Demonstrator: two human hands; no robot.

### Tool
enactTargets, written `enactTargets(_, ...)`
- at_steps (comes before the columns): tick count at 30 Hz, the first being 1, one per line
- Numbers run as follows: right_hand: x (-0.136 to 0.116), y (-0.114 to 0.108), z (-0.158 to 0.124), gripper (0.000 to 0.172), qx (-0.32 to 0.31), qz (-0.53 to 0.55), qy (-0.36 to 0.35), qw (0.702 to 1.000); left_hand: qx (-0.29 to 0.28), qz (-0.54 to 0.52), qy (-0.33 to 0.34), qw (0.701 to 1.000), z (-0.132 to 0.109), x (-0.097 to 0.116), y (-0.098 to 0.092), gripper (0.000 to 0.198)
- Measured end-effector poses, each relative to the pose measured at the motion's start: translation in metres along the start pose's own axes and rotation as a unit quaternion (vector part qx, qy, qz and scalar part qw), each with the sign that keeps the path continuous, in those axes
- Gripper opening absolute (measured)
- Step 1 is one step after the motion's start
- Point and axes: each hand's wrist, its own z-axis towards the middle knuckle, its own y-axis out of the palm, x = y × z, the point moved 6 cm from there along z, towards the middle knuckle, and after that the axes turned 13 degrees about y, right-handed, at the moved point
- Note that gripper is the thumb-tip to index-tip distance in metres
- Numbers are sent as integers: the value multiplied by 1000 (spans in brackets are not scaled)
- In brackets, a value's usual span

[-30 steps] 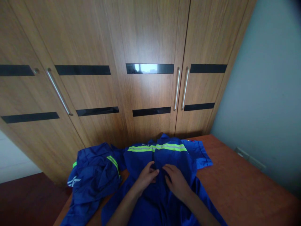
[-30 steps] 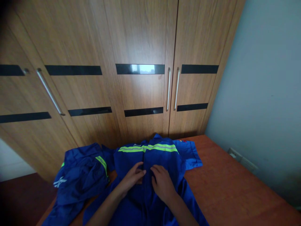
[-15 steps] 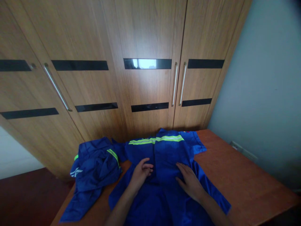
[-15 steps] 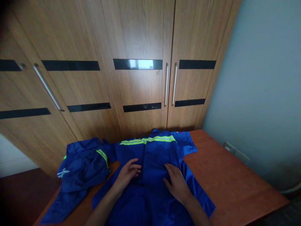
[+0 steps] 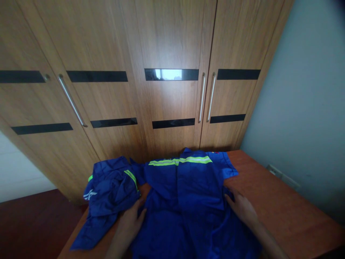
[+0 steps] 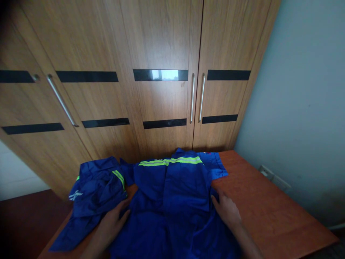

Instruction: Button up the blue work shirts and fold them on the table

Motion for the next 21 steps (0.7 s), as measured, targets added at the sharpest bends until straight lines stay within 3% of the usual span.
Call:
enactTargets(2, 2, 0, -4, 48, -2, 34, -16, 999, 32, -77, -5, 997, -5, -5, -9, 40)
enactTargets(5, 10, -23, -2, 46, -1, 107, -17, 994, 66, -204, -40, 976, -18, -10, -28, 48)
enactTargets(10, 37, -74, 1, 49, -5, 187, 42, 981, 80, -398, -151, 901, -52, -11, -43, 64)
enactTargets(14, 57, -73, -4, 51, -147, 192, 83, 967, 54, -544, -216, 809, -72, -2, -26, 65)
enactTargets(16, 62, -63, -1, 49, -229, 185, 99, 950, 39, -575, -242, 781, -70, -2, -13, 63)
enactTargets(18, 63, -56, 11, 46, -254, 193, 111, 941, 30, -583, -234, 778, -56, -7, -4, 57)
enactTargets(21, 59, -48, 40, 39, -213, 259, 152, 930, 56, -555, -182, 810, -24, -18, 3, 41)
